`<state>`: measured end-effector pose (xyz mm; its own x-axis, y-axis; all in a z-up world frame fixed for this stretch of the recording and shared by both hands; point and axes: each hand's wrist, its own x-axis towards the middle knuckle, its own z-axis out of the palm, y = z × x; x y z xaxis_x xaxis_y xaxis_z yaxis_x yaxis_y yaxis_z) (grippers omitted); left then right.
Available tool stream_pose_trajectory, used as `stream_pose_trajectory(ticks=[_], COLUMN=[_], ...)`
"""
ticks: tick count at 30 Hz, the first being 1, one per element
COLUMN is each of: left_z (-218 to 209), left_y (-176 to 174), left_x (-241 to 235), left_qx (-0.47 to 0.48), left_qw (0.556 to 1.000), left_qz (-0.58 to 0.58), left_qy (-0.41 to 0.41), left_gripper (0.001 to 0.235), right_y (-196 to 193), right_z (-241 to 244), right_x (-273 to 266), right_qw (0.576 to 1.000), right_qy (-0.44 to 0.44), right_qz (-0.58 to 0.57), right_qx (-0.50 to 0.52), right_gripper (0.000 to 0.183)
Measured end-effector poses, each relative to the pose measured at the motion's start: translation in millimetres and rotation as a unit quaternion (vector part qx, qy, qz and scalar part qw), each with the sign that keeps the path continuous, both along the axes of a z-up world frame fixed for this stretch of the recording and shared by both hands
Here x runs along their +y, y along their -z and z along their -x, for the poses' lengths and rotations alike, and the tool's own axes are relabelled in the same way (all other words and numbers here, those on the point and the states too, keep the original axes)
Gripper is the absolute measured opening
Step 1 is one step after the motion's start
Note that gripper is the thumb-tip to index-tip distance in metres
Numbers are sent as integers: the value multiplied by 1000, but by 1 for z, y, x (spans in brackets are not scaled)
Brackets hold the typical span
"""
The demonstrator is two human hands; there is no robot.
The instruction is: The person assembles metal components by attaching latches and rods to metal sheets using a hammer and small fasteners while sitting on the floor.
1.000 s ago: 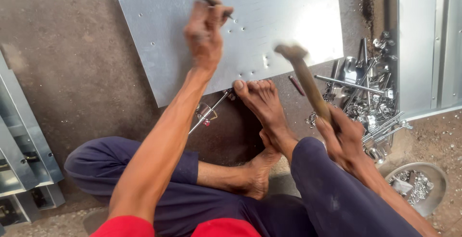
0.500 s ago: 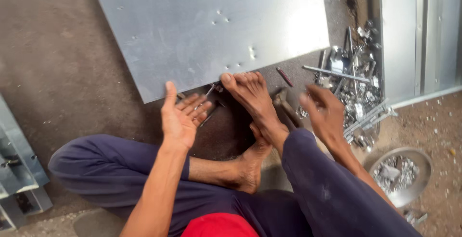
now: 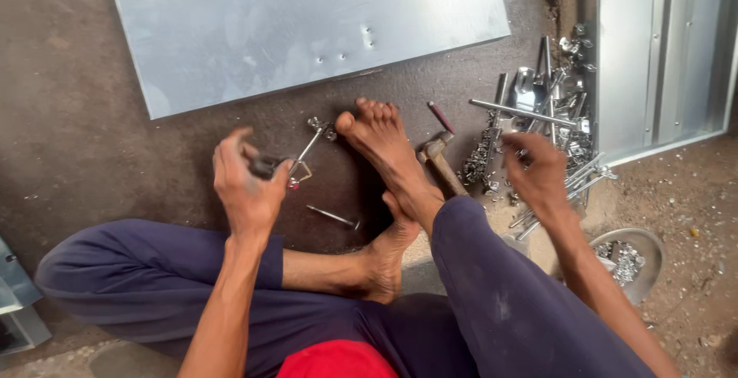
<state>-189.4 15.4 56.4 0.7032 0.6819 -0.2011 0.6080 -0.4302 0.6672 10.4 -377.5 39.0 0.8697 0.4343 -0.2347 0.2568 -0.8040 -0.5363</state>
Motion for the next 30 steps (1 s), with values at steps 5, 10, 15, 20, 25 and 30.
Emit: stream_pose_trajectory(ticks=[5, 10, 15, 20, 25, 30], left_z=[20, 25, 22, 28, 47, 56], left_y=[-9, 10, 13, 4, 1, -29], left_x=[-14, -10, -1, 3, 12, 39], left_qx=[-111, -24, 14, 19, 46, 127], left_qw=[967, 984, 981, 971, 962, 969], left_qz=[-13, 6, -18, -99, -125, -133], left_qy=[229, 178, 191, 218, 238, 166], left_gripper=[52, 29, 32, 36, 43, 33], right_y=[13, 22, 17, 13, 20, 22], right_z=[29, 39, 39, 55, 58, 34], right_x=[7, 15, 17, 14, 9, 2], right_qw=[995, 996, 996, 994, 993, 999], right_qy=[-41, -5, -19, -106, -91, 17], right_qz=[35, 82, 87, 34, 71, -9], right_qx=[-85, -43, -22, -22, -18, 37], right_gripper=[28, 19, 19, 19, 14, 16])
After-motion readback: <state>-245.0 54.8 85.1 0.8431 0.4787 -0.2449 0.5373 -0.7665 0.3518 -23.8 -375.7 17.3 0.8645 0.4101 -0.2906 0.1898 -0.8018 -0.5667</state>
